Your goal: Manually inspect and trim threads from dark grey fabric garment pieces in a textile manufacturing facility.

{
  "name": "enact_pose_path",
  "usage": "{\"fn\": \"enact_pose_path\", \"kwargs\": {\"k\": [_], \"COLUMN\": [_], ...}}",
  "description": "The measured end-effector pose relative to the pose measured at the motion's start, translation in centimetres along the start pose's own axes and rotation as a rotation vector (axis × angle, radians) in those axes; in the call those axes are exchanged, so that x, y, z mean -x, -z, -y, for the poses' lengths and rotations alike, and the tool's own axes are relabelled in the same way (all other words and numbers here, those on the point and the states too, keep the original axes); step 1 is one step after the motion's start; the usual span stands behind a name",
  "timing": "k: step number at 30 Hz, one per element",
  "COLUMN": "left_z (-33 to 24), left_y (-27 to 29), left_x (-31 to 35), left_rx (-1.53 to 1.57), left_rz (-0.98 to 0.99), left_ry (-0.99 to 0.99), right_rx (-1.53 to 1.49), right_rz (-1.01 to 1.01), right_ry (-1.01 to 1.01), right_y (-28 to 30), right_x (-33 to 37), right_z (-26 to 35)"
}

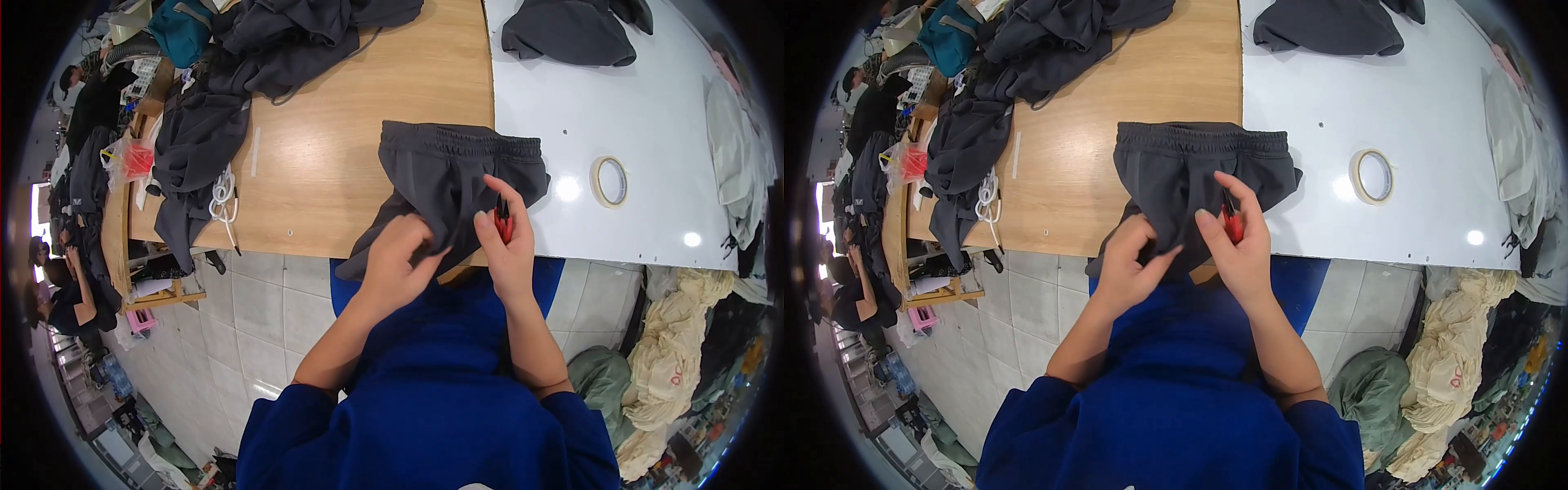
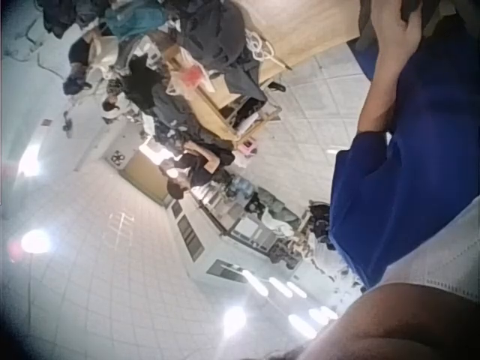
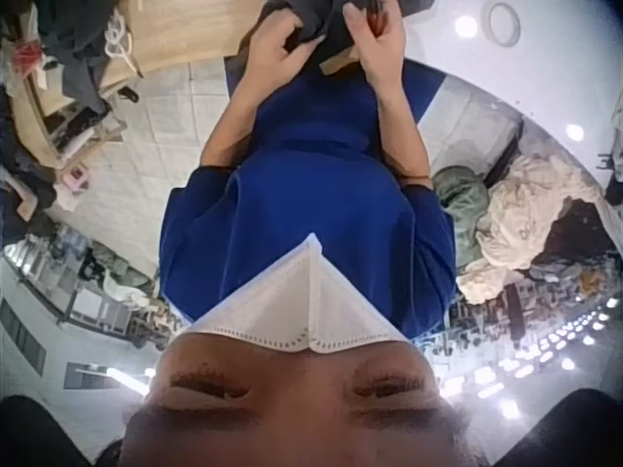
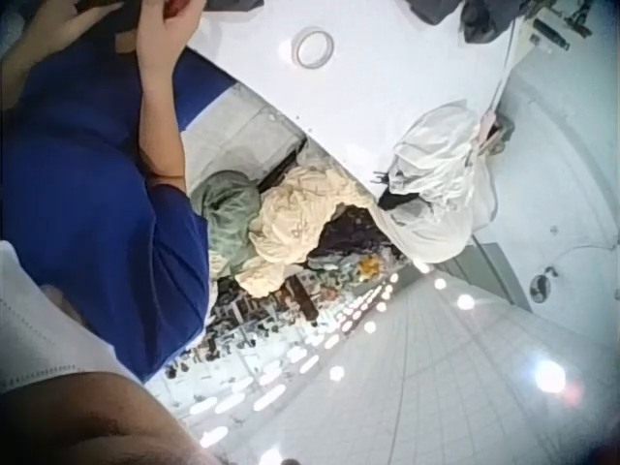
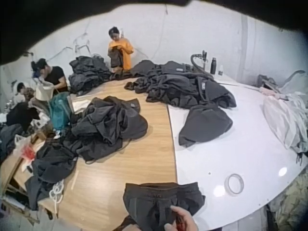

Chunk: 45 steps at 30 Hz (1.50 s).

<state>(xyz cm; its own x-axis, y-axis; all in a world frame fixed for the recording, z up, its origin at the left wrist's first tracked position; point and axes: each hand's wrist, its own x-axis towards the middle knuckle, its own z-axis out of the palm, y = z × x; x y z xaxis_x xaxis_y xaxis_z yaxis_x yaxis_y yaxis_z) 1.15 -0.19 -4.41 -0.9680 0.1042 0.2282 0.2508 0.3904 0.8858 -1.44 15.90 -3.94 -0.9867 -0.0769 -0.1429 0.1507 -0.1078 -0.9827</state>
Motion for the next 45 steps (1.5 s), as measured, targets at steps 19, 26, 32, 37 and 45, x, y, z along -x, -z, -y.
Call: {"fn": "enact_pose_path", "kwargs": {"k": [19, 26, 32, 37, 45], "left_z": [2.1, 0.4, 0.6, -0.1, -1.0], "left_y": [-0.8, -2.4, -2.5, -3.0, -2.3], "left_x": [3.4, 2.5, 2.3, 1.9, 0.4], "left_rx": [-0.048, 0.289, 0.516, 0.640, 0.497], "left_rz": [0.214, 0.166, 0.454, 0.104, 0.066], "left_ry": [0.117, 0.300, 0.571, 0.365, 0.422], "right_rx": [-0.294, -0.944, -1.051, -1.065, -0.959], "right_rz": [-0.064, -0.049, 0.001, 0.029, 0.156], "right_ry": [-0.299, -0.347, -0.284, -0.234, -0.158], "right_y": [1.7, 1.2, 1.3, 1.4, 1.9], "right_x": [-1.3, -1.8, -1.9, -1.7, -1.0], "right_z": [-1.6, -0.8, -1.4, -0.7, -1.0]}}
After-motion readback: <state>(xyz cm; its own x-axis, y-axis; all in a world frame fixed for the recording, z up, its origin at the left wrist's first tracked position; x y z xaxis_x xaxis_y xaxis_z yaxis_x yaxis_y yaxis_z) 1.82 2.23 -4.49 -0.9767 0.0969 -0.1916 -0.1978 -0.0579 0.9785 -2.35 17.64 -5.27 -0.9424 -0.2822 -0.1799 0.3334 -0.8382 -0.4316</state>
